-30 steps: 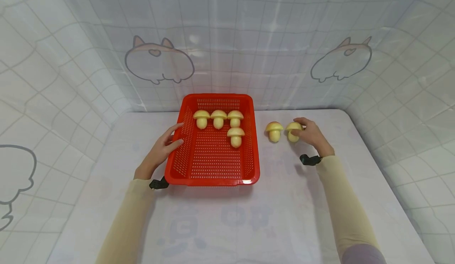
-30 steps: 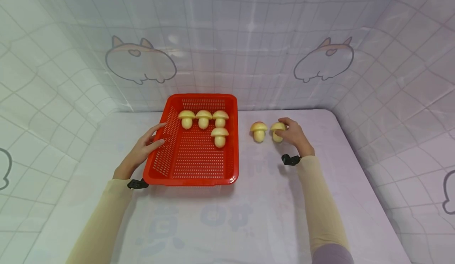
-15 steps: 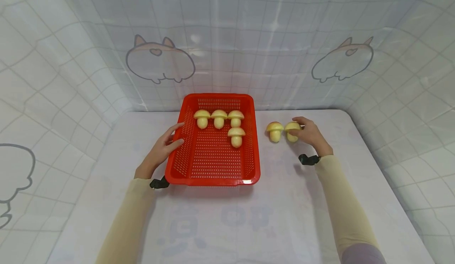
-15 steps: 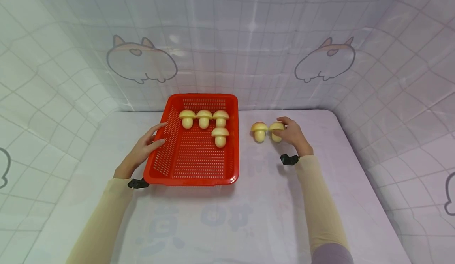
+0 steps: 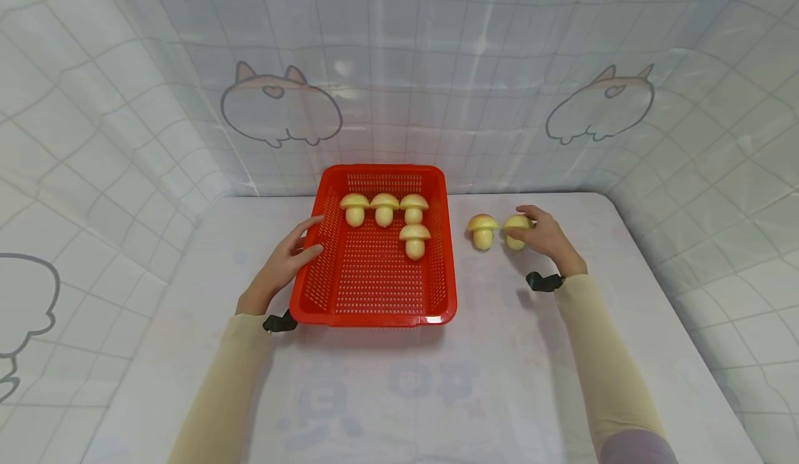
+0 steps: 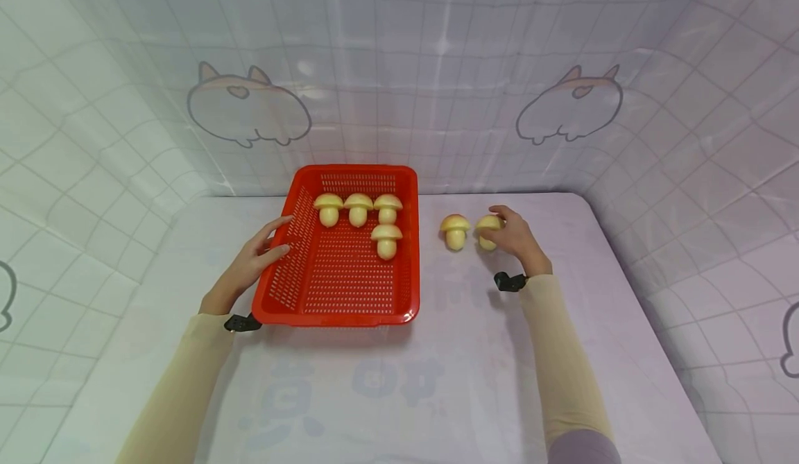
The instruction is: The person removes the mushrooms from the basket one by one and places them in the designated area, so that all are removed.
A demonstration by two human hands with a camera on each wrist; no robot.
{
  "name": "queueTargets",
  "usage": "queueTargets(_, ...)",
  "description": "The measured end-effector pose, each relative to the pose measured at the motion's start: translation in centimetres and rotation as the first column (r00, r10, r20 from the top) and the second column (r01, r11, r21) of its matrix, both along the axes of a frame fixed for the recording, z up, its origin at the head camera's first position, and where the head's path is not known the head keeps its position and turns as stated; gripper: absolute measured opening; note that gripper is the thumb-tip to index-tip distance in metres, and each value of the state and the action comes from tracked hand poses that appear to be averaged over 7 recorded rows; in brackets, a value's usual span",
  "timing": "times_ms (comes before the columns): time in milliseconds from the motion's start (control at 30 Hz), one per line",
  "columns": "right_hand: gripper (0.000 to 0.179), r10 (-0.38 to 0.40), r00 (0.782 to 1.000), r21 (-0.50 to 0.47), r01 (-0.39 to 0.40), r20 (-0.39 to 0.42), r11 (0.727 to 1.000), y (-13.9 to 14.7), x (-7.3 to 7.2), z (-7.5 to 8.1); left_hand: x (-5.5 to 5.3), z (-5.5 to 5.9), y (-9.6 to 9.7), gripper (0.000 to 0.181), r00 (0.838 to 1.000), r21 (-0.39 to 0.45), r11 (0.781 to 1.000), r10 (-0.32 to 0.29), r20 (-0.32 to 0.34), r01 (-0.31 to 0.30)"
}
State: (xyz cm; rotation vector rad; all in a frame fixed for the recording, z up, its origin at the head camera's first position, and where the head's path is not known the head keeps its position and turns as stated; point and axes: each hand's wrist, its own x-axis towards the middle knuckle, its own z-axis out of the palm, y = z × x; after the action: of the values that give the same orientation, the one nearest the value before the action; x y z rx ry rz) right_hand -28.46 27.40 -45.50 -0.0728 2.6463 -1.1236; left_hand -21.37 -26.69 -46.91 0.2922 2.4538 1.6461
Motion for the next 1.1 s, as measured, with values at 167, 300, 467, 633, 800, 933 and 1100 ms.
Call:
queueTargets(167, 0.065, 0.007, 1.000, 0.008, -0.007, -0.017, 1.000, 0.13, 0.04, -0.13, 0.03, 0.09, 0.04, 0.063, 1.000, 0.003, 1.000, 0.001, 0.009, -0.001)
queueTargets(300, 0.064, -0.002, 0.999, 0.009, 0.003, -0.053, 1.000, -0.07, -0.04, -0.27, 0.06, 0.16, 0.06, 0.063, 1.000, 0.006, 1.000, -0.001, 0.008, 0.001)
queueTargets(467, 0.065, -0.019, 0.997, 0.005, 0.019, -0.075, 1.000, -0.44, -0.22, -0.48, 0.03, 0.06, 0.02, 0.063, 1.000, 0.011, 1.000, -0.002, 0.008, 0.002)
queueTargets(633, 0.065, -0.010, 0.997, 0.011, 0.011, -0.071, 1.000, -0.48, -0.26, -0.59, 0.04, -0.08, -0.08, 0.062, 1.000, 0.017, 1.000, -0.003, 0.003, 0.003)
queueTargets(800, 0.068, -0.002, 0.998, -0.009, 0.001, -0.061, 1.000, -0.34, -0.21, -0.55, 0.03, -0.10, -0.11, 0.062, 1.000, 0.012, 1.000, -0.001, 0.003, 0.001)
queueTargets(933, 0.068, 0.003, 0.998, -0.009, -0.004, -0.063, 1.000, -0.22, -0.24, -0.56, 0.00, -0.01, -0.10, 0.062, 1.000, 0.003, 1.000, -0.002, 0.006, 0.002)
queueTargets(1100, 0.069, 0.003, 0.997, -0.007, -0.004, -0.073, 1.000, -0.07, -0.18, -0.31, -0.04, 0.11, -0.09, 0.063, 1.000, 0.006, 1.000, -0.002, 0.013, 0.002)
